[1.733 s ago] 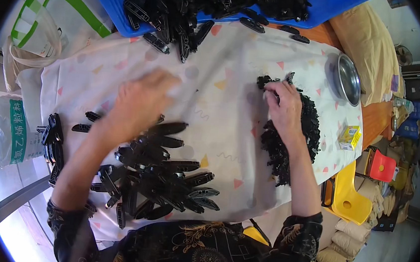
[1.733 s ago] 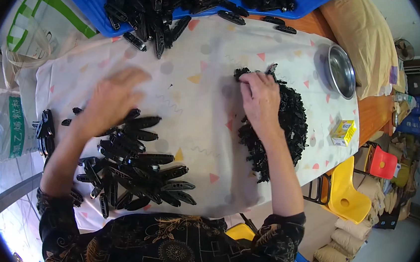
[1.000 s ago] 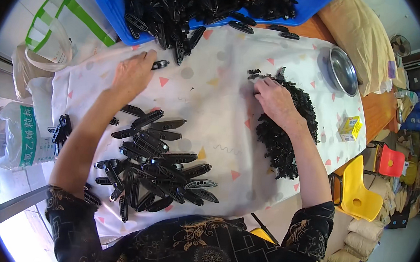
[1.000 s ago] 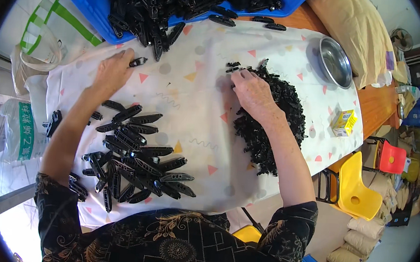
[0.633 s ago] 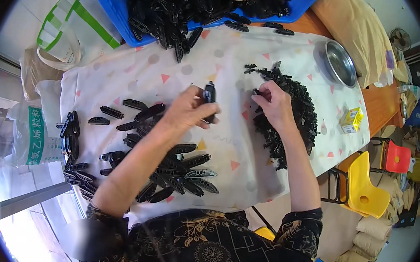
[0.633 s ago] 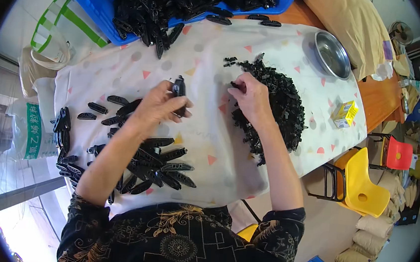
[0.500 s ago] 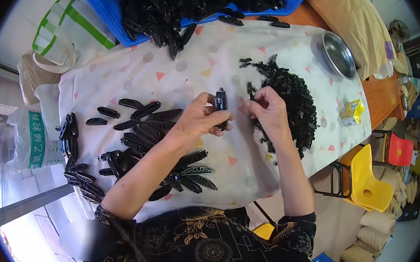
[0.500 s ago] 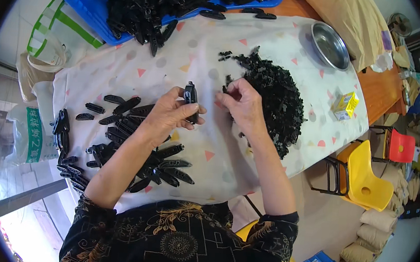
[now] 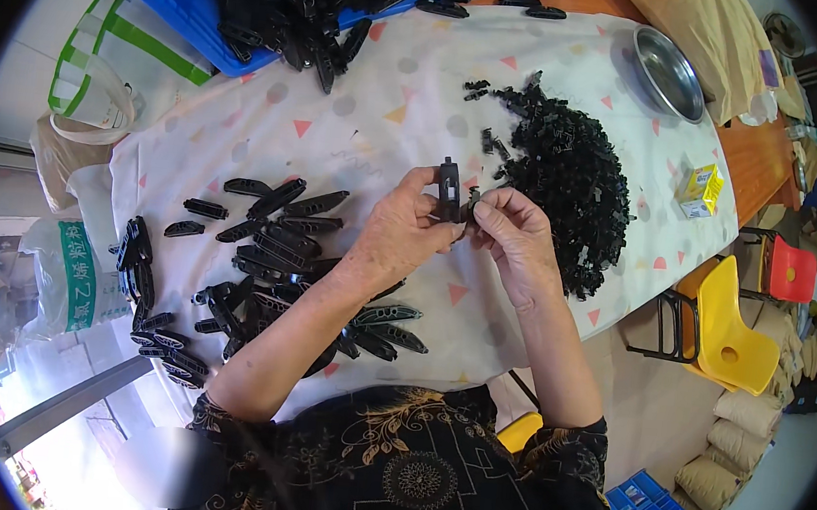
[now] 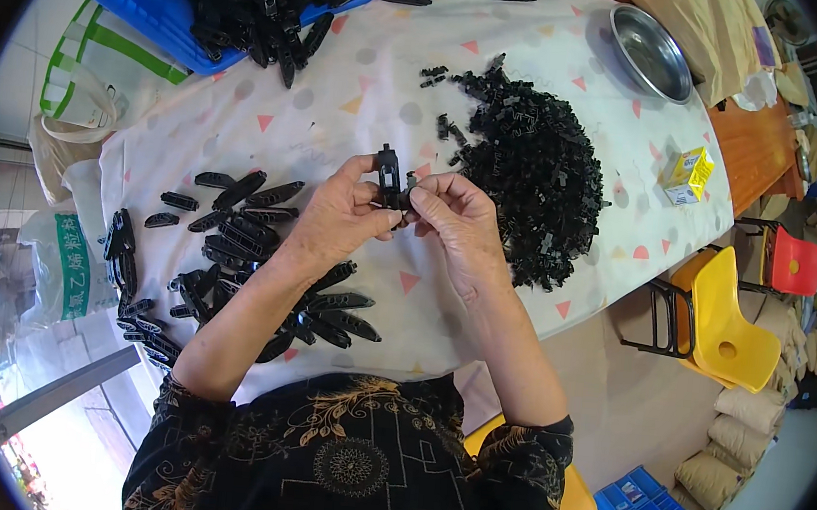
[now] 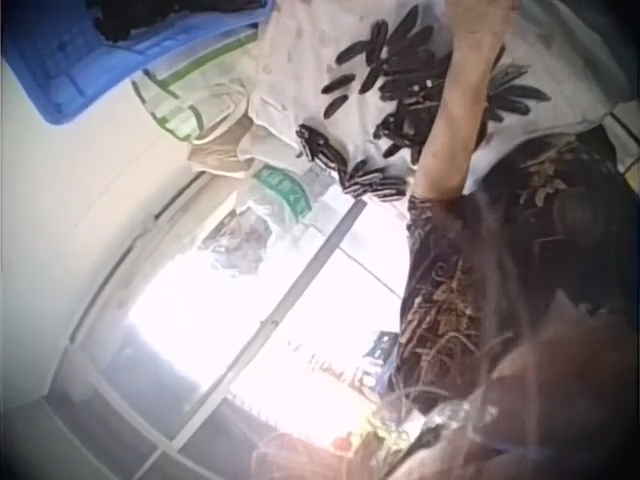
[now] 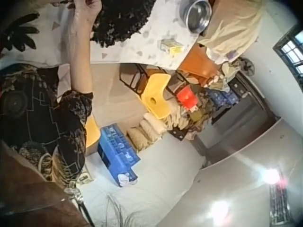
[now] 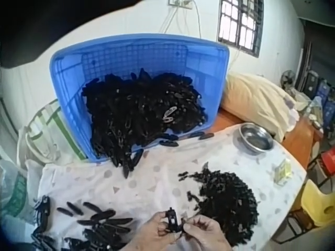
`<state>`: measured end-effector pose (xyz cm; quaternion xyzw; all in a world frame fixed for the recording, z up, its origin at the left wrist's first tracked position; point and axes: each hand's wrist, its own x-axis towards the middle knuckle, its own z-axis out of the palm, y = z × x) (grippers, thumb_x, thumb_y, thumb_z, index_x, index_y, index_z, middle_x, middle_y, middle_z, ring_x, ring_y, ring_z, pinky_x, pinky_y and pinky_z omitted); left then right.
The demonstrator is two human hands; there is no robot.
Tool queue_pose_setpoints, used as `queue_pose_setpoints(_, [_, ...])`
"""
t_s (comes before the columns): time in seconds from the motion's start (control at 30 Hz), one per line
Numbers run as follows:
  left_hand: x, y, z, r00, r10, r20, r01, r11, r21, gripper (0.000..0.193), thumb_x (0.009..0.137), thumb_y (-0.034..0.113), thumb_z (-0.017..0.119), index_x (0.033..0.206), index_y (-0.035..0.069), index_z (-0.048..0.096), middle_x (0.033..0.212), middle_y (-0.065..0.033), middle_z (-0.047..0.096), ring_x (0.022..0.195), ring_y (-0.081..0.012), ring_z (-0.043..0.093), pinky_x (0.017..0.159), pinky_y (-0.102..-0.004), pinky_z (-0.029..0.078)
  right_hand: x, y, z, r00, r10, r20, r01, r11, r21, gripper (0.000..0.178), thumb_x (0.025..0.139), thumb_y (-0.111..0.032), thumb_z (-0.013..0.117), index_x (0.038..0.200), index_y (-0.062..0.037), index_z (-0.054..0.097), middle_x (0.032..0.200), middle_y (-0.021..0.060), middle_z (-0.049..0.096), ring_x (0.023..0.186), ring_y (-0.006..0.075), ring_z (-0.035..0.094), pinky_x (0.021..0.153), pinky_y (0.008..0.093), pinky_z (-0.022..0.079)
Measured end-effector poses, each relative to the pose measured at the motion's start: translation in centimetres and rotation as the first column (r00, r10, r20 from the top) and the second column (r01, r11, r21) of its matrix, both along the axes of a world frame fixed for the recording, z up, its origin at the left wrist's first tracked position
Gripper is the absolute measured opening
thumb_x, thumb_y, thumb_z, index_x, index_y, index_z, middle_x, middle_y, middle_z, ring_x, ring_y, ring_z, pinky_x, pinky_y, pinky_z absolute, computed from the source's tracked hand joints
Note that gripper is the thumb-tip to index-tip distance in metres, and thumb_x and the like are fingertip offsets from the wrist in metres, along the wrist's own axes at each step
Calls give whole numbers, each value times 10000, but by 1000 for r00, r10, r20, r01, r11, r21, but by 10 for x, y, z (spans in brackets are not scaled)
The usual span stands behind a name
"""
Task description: Manually assembling small black plastic components and sorting them into containers at a workstation.
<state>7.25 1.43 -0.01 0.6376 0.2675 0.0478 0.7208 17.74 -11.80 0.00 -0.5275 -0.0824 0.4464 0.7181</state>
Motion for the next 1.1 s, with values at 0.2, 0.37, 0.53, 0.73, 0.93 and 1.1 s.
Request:
queue_pose_setpoints(0.2, [-4, 1, 12, 991, -63, -115, 85, 976, 199, 586, 801, 1, 654, 1312, 3, 367, 937, -112, 662, 816, -134, 632, 678, -256, 518, -7, 3, -2, 999, 0, 55, 1, 1000, -14, 120, 821, -148, 721, 860, -69, 639, 799, -21, 607, 690, 58, 509, 631, 200, 396])
queue_pose_setpoints(0.37, [-7, 3, 6, 996, -38, -83, 54, 979, 196, 589, 798, -16, 644, 1317, 18, 367, 930, -114, 658, 830, -136, 636, 703, -265, 522, -9, 8, -3, 998, 17, 52, -16, 1000, -9, 125, 810, -139, 729, 863, -65, 642, 792, -29, 587, 694, 58, 488, 641, 204, 390])
queue_pose_setpoints(0.53, [-5, 4, 7, 999, -44, -32, 50, 974, 221, 586, 800, -30, 634, 1318, 25, 367, 951, -125, 650, 857, -148, 638, 750, -280, 524, -11, 15, -4, 998, -31, 45, 33, 999, -34, 54, 832, -56, 685, 822, -51, 632, 773, -39, 565, 729, 66, 472, 696, 221, 392])
queue_pose_setpoints(0.73, [-7, 9, -3, 998, -34, 61, 23, 985, 170, 594, 808, -41, 619, 1325, 26, 334, 946, -111, 641, 899, -142, 633, 781, -280, 518, -14, 25, -11, 985, -34, 167, 38, 999, -22, 63, 842, -40, 668, 888, -33, 625, 862, -15, 587, 793, 80, 520, 739, 232, 426])
queue_pose_setpoints(0.93, [-9, 9, -1, 989, -6, 150, -21, 983, 180, 512, 821, 44, 606, 1272, 78, 364, 922, -169, 640, 821, -293, 661, 753, -367, 515, -13, 34, 2, 980, 76, 185, -75, 997, -9, 279, 852, 12, 610, 1126, -2, 559, 1072, 59, 617, 983, 133, 586, 895, 284, 467])
queue_pose_setpoints(1.1, [-14, 25, 4, 987, -50, 151, 25, 986, 164, 648, 828, -79, 529, 1392, 96, 262, 950, -104, 644, 838, -124, 601, 747, -282, 499, -14, 49, -2, 972, 108, 211, -110, 994, 0, 271, 850, 26, 604, 1118, -5, 570, 984, 54, 657, 920, 138, 619, 888, 280, 471])
